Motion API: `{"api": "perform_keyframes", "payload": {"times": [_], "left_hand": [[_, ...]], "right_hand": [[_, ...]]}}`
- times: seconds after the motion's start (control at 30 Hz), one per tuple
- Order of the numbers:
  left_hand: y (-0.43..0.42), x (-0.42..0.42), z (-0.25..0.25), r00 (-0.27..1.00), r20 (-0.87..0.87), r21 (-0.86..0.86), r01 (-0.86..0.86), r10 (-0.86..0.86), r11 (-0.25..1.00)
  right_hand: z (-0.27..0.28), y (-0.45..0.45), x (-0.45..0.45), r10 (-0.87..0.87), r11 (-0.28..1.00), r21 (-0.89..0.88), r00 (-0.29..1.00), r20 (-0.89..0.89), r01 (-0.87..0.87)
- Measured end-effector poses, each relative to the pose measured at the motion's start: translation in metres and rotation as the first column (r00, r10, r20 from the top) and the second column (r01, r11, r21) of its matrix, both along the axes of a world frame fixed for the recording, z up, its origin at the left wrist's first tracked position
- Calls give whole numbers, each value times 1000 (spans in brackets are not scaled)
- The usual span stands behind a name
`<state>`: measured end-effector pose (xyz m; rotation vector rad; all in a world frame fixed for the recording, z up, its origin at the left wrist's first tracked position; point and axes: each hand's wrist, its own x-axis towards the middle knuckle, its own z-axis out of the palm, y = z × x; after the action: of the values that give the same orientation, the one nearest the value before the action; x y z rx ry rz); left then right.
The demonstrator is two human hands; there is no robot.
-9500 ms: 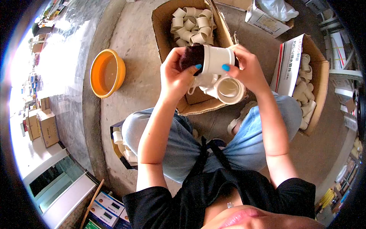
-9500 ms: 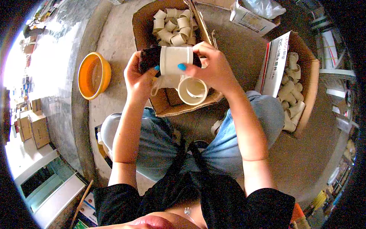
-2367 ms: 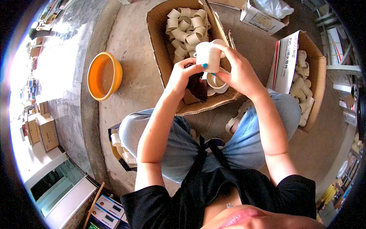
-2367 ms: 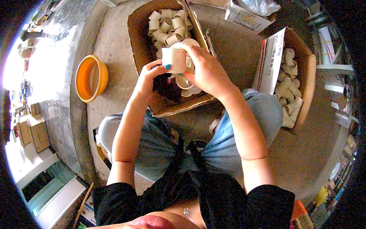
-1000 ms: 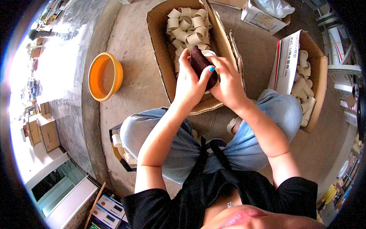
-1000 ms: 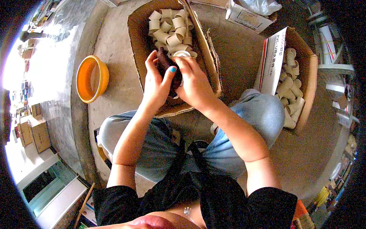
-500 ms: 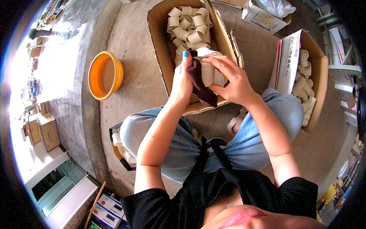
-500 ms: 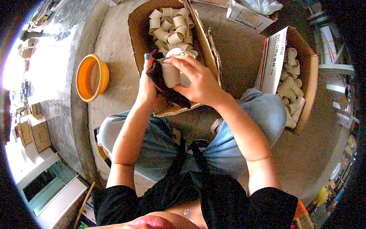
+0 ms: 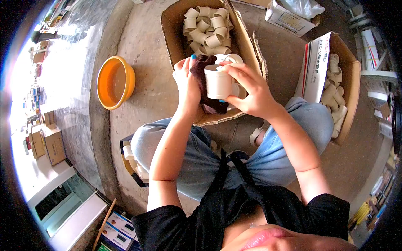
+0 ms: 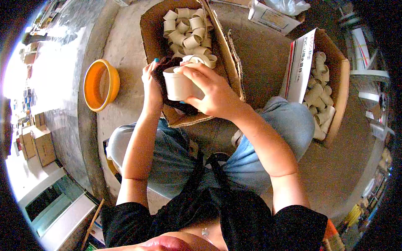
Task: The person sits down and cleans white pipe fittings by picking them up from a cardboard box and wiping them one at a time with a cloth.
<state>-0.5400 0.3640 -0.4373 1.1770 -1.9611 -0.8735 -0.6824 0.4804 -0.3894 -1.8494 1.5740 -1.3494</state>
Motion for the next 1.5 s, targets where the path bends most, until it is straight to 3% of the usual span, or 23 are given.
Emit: {"api": "perform_keyframes", "payload": {"times": [0.07, 0.1, 0.13, 0.2, 0.27, 0.33, 0.37, 0.4, 0.5, 0.67, 0.73, 0.8, 0.93, 1.0, 1.07, 1.1, 1.23, 1.33, 1.43, 1.47, 1.5], "left_hand": [[2, -7, 3, 947, -269, 437, -42, 175, 898], [4, -7, 6, 956, -274, 573, 71, 109, 816], [16, -16, 38, 945, -290, 704, 104, 150, 703], [15, -17, 30, 974, -199, 704, 67, 106, 707], [17, -20, 25, 995, -87, 575, 86, -43, 814], [33, -28, 35, 994, 105, 425, -8, -40, 905], [39, -30, 36, 994, 78, 388, 40, -76, 921], [43, -30, 20, 992, 85, 222, 73, -94, 972], [52, -31, 10, 969, 190, -53, 173, -160, 983], [44, -25, 19, 985, 122, 72, 113, -121, 991], [34, -22, 15, 994, -7, 300, 105, -108, 948], [32, -18, 15, 993, -83, 350, 111, -88, 930], [27, -16, 33, 962, -273, 653, 166, 25, 739], [17, -11, 25, 857, -468, 854, 375, 217, 360], [17, -10, 40, 837, -480, 874, 431, 262, 223], [18, -9, 43, 834, -482, 874, 434, 269, 219], [18, -6, 49, 819, -529, 845, 484, 221, 226], [21, -10, 55, 860, -474, 871, 425, 191, 247], [17, -10, 43, 868, -496, 737, 440, -32, 513], [19, -13, 38, 837, -542, 712, 411, 73, 570], [19, -15, 35, 871, -490, 660, 334, 48, 673]], "right_hand": [[-6, -1, 4, -25, 1000, -3, 1000, -6, 25], [-6, -2, 4, -41, 999, 16, 999, -5, 41], [-5, -2, 5, -56, 998, 34, 998, -16, 56], [-3, -3, 6, -84, 994, 68, 996, -40, 86], [-12, -3, 6, -96, 991, 92, 994, -54, 101], [-21, -3, 7, -135, 981, 129, 989, -60, 142], [-23, -4, 9, -165, 973, 154, 984, -61, 172], [-26, -5, 11, -194, 963, 178, 979, -64, 202], [-38, -9, 11, -257, 953, 161, 966, -17, 257], [-35, -9, 13, -237, 965, 107, 971, -20, 238], [-27, -8, 9, -166, 984, 60, 985, -46, 168], [-22, -6, 5, -117, 993, 27, 991, -62, 119], [-22, -6, -5, -23, 998, 56, 999, 22, 22], [-18, -6, -7, 19, 995, 93, 992, 123, -30], [-15, -5, -8, 55, 991, 104, 968, 247, -83], [-18, -5, -11, 91, 985, 112, 947, 307, -131], [-12, -8, -13, 117, 986, 79, 952, 282, -145], [-1, -9, -20, 78, 997, 37, 988, -133, -73], [-7, -13, -22, 1, 998, 55, 970, -242, 13], [-8, -13, -22, -21, 998, 51, 958, -286, 37], [-11, -14, -23, -42, 996, 56, 924, -380, 68]]}}
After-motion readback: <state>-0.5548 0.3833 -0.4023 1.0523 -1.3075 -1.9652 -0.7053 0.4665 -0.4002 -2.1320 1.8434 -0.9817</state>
